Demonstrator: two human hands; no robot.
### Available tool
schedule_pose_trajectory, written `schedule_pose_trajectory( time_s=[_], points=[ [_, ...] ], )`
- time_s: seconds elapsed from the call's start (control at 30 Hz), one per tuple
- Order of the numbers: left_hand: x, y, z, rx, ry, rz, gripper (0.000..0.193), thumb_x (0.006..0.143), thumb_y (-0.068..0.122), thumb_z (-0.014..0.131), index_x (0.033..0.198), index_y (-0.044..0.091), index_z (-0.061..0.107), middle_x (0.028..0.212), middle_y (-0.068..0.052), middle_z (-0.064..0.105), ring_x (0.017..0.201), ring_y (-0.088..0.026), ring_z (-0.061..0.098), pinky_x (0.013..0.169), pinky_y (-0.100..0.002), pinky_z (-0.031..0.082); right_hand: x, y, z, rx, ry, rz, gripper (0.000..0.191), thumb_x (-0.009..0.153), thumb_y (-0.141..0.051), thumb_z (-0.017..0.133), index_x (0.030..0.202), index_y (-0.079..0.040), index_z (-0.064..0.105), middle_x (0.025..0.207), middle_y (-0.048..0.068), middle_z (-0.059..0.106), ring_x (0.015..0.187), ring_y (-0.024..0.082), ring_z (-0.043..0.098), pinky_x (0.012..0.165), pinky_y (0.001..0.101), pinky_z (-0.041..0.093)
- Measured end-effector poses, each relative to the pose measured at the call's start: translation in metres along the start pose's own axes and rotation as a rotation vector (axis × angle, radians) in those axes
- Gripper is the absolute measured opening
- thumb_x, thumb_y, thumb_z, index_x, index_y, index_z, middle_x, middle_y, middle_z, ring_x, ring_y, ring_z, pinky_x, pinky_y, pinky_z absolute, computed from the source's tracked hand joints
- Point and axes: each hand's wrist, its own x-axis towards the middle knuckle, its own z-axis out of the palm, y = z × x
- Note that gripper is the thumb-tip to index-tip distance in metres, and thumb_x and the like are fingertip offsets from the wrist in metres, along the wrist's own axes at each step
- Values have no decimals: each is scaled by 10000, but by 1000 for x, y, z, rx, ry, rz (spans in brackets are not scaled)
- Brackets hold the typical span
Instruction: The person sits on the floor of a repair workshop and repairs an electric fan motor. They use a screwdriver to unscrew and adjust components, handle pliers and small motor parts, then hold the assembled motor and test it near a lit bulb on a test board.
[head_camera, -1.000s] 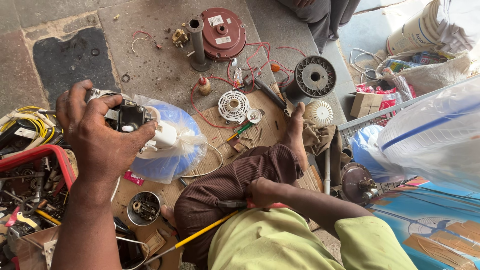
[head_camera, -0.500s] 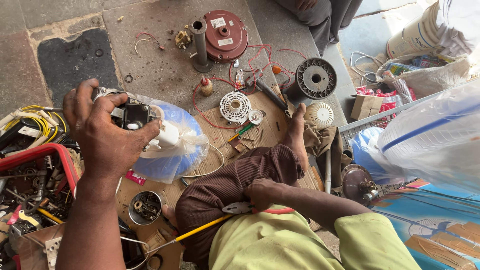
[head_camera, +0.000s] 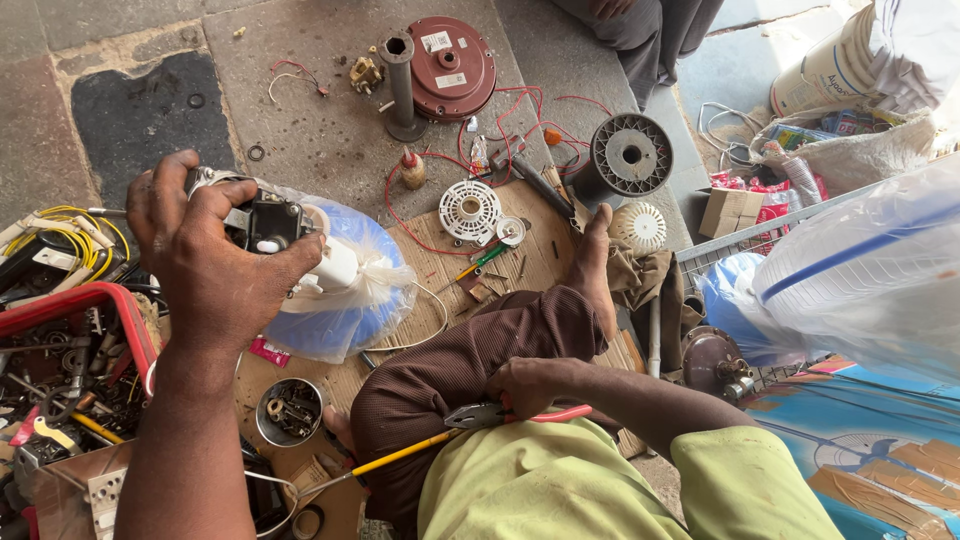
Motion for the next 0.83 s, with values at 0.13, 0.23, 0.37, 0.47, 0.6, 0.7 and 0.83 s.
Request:
schedule_pose_trajectory(
  time_s=[0.13, 0.23, 0.37, 0.47, 0.6, 0.7, 0.83],
  points=[
    [1, 0, 0, 11, 0, -2, 595, 696, 377, 1011, 1078, 35, 710, 1436, -217, 515, 1463, -422, 378, 1194, -622, 367, 0, 3, -6, -25, -7, -62, 245, 789, -142, 693, 1032, -117, 712, 875, 97, 719, 799, 263, 691, 697, 409, 549],
    [1, 0, 0, 10, -1, 2, 592, 708, 382, 1012, 1080, 34, 710, 1441, -218, 514, 1467, -423, 376, 1200, -625, 361, -6, 4, -10, 19, 78, -116, 204, 761, -143, 710, 963, -131, 736, 859, 74, 726, 801, 233, 698, 696, 397, 559],
    [-1, 0, 0, -16, -9, -22, 580, 745, 393, 996, 1092, 30, 706, 1448, -229, 505, 1474, -432, 370, 1202, -628, 351, -9, -2, -15, -61, 174, -252, 205, 599, -164, 865, 789, -134, 797, 827, 57, 736, 932, 245, 647, 755, 410, 533],
    [0, -2, 1, -30, 13, 26, 598, 741, 396, 1006, 1112, 29, 713, 1453, -237, 498, 1475, -451, 355, 1219, -632, 314, -8, -9, -20, 25, 387, -535, 205, 672, -146, 841, 874, -172, 816, 909, 90, 723, 953, 290, 683, 785, 401, 556],
    [2, -3, 4, -75, 97, 81, 517, 741, 308, 974, 1113, 55, 719, 1436, -207, 518, 1407, -404, 427, 1215, -574, 334, -34, 3, -34, 243, 260, -379, 158, 859, -149, 787, 1017, -155, 789, 1012, 66, 799, 950, 271, 760, 853, 377, 576],
    [3, -1, 6, -40, 149, 76, 528, 694, 306, 967, 1092, 59, 723, 1429, -229, 525, 1384, -448, 430, 1159, -585, 359, -78, 19, -57, 356, 368, -272, 404, 806, -105, 775, 1203, -128, 709, 1092, 74, 764, 1009, 253, 737, 873, 371, 569],
    [3, 1, 16, -54, -308, -485, 709, 728, 550, 925, 1196, 104, 633, 1297, -194, 607, 1283, -391, 518, 1150, -565, 371, -123, 51, -36, 363, 360, 38, 419, 817, -120, 798, 1231, -174, 763, 1148, 41, 814, 1052, 201, 768, 952, 339, 581]
  ],
)
